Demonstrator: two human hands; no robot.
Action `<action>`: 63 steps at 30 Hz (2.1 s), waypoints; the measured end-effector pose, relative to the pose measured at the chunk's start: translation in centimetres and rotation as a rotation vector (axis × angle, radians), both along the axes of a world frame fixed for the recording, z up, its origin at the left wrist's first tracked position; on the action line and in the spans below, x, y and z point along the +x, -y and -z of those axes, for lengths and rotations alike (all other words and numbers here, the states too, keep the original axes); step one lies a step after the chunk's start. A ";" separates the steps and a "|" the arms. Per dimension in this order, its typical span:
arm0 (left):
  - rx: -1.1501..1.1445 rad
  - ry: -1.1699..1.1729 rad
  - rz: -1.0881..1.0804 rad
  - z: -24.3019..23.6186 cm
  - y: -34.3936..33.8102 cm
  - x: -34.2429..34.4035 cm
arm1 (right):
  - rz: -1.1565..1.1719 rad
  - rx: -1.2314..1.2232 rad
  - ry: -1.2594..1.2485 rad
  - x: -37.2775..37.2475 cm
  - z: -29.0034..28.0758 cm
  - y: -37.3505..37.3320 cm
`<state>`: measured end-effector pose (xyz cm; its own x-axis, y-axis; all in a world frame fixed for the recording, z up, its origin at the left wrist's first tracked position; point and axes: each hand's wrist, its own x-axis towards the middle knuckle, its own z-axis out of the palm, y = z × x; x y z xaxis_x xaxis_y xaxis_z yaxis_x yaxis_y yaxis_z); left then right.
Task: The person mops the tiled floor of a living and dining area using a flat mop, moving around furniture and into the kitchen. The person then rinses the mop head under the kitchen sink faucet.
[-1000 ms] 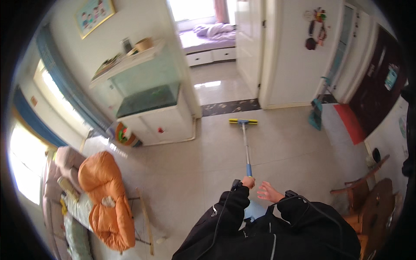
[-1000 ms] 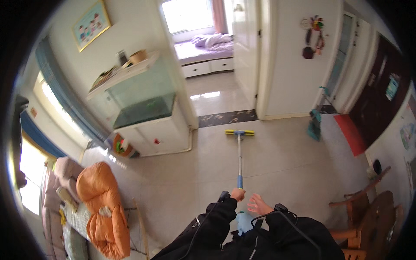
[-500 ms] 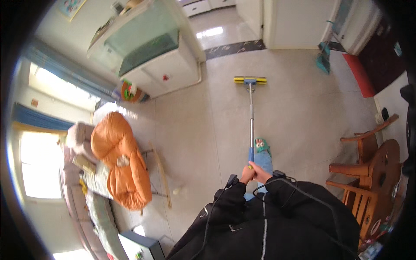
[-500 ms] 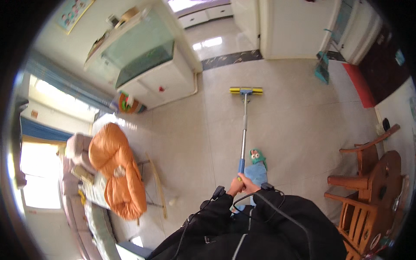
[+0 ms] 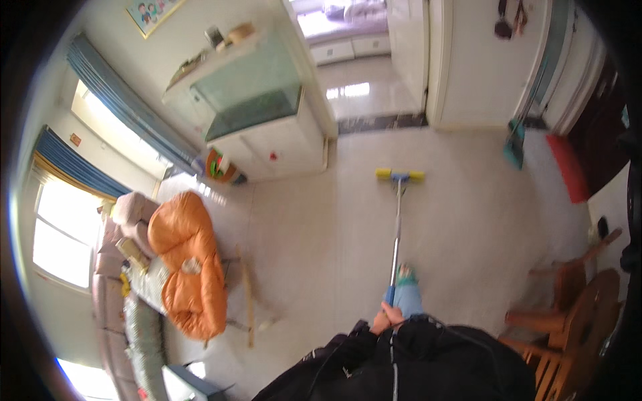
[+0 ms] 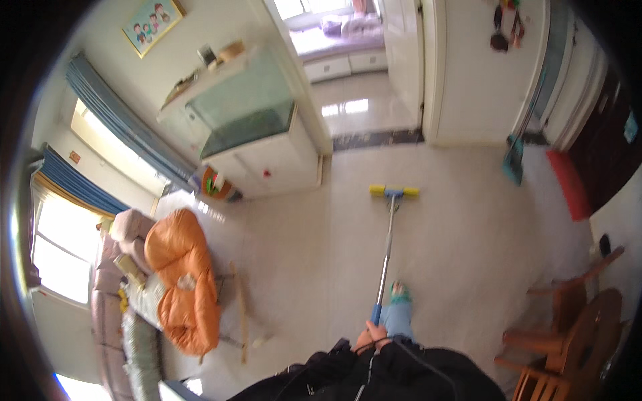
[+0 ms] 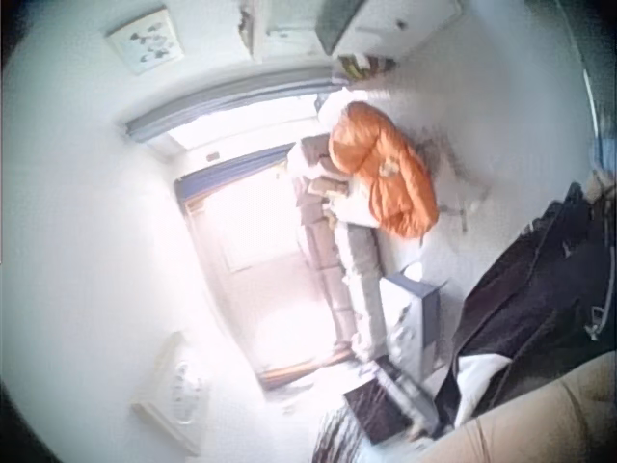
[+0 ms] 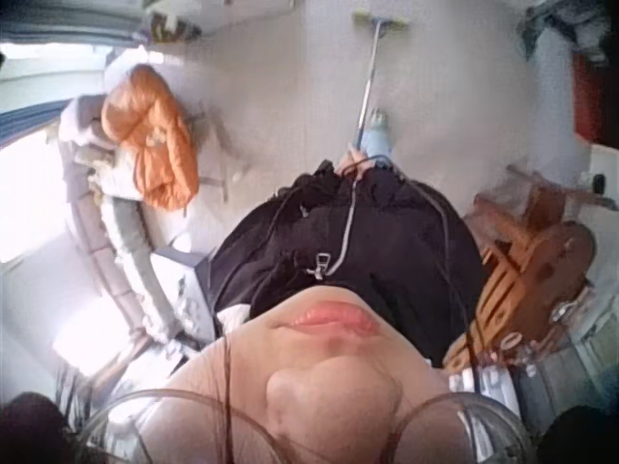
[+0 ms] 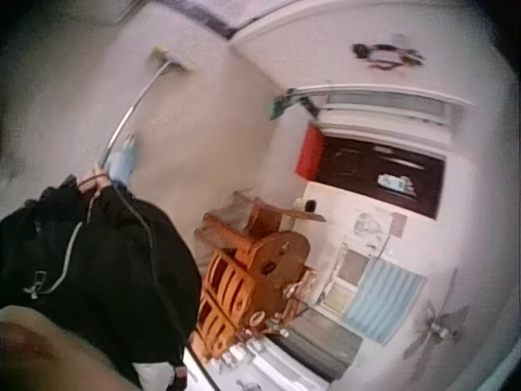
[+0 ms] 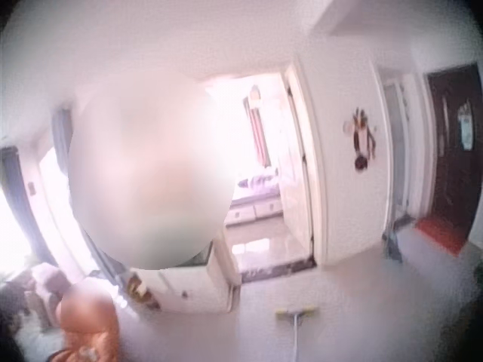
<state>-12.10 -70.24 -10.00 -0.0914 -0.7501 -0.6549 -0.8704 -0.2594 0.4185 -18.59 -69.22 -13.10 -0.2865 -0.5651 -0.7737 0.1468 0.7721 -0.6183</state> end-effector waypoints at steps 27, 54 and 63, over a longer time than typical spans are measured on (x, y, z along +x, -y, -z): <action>0.361 -0.655 -0.209 -7.8 -3.3 9.2 | 0.226 -0.072 0.139 6.2 -7.3 0.7; 0.398 -0.703 -0.110 -8.4 29.4 -24.0 | -0.195 -0.056 -0.076 -30.0 -10.6 35.4; 0.391 -0.828 -0.035 -12.5 24.6 -15.0 | -0.247 -0.289 -0.271 -19.5 -10.8 28.9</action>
<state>-27.05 -94.81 2.46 -0.6260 -0.4997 -0.5987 -0.3207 -0.5348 0.7817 -38.14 -98.09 -2.34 -0.2863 -0.8234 -0.4899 -0.2166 0.5537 -0.8040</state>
